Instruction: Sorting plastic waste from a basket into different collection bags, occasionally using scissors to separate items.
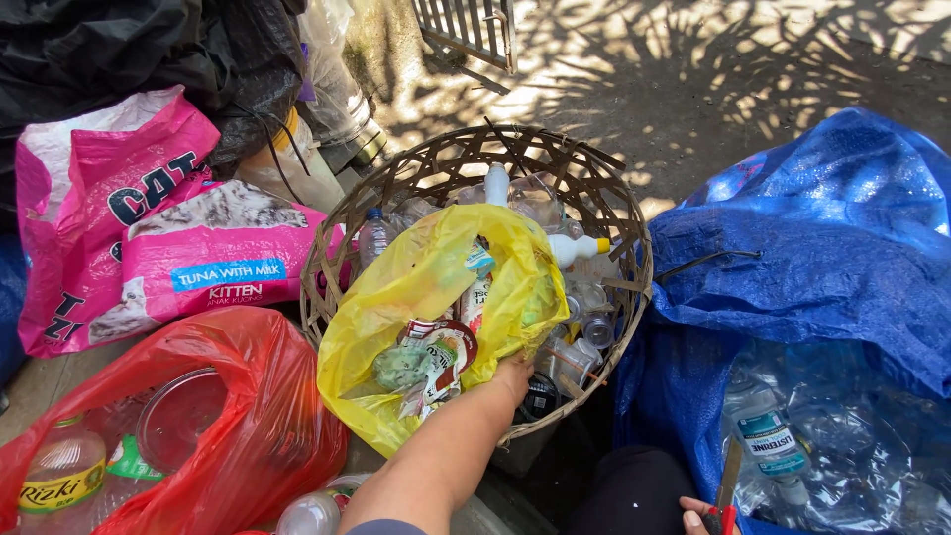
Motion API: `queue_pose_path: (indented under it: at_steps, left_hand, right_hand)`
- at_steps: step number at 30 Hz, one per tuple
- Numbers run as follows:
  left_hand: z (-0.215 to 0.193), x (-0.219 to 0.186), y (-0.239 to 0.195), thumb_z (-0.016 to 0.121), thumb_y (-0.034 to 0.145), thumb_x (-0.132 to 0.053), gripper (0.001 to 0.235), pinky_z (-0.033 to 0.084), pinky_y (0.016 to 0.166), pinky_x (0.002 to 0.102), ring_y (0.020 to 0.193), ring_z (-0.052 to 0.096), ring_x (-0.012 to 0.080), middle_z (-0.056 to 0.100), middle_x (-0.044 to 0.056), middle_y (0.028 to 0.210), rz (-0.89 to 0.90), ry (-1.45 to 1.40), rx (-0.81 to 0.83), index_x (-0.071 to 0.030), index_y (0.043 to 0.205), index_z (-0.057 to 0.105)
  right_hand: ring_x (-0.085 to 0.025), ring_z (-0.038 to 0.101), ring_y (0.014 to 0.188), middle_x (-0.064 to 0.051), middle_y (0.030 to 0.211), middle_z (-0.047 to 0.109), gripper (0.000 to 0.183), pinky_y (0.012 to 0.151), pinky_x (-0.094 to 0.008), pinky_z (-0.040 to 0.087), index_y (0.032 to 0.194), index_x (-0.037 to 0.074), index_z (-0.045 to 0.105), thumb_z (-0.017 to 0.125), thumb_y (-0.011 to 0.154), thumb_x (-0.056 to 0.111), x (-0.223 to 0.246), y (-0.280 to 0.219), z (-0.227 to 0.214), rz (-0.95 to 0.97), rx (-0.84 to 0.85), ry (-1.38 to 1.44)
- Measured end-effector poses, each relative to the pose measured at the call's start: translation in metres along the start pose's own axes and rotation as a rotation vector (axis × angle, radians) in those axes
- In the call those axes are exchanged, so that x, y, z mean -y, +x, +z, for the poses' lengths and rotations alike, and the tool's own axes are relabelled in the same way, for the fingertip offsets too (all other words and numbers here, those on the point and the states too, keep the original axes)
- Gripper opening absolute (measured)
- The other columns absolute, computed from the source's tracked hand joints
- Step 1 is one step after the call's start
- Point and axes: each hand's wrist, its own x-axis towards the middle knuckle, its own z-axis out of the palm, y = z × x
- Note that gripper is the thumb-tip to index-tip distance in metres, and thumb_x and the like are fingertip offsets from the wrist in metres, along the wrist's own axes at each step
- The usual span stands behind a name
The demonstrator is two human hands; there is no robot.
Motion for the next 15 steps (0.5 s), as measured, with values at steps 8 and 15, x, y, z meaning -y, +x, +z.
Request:
queue_pose_path:
  at_steps: [8, 15]
  left_hand:
    - [-0.029, 0.057, -0.049, 0.029, 0.108, -0.03, 0.043, 0.02, 0.119, 0.056, 0.142, 0.039, 0.0203, 0.053, -0.002, 0.146, -0.073, -0.243, -0.184, -0.034, 0.139, 0.058]
    - [-0.035, 0.096, -0.064, 0.045, 0.104, -0.029, 0.032, 0.036, 0.105, 0.063, 0.132, 0.043, 0.0312, 0.057, 0.004, 0.132, -0.047, -0.225, -0.286, -0.03, 0.122, 0.071]
  right_hand:
    - [-0.013, 0.051, 0.041, -0.016, 0.049, 0.063, 0.037, 0.049, -0.021, 0.046, 0.119, -0.011, 0.072, 0.078, 0.083, 0.001, 0.014, -0.018, 0.022, -0.058, -0.01, 0.09]
    - [-0.016, 0.052, 0.042, -0.019, 0.049, 0.063, 0.037, 0.049, -0.023, 0.045, 0.119, -0.01, 0.073, 0.078, 0.084, 0.002, 0.027, -0.023, 0.027, -0.034, -0.002, 0.099]
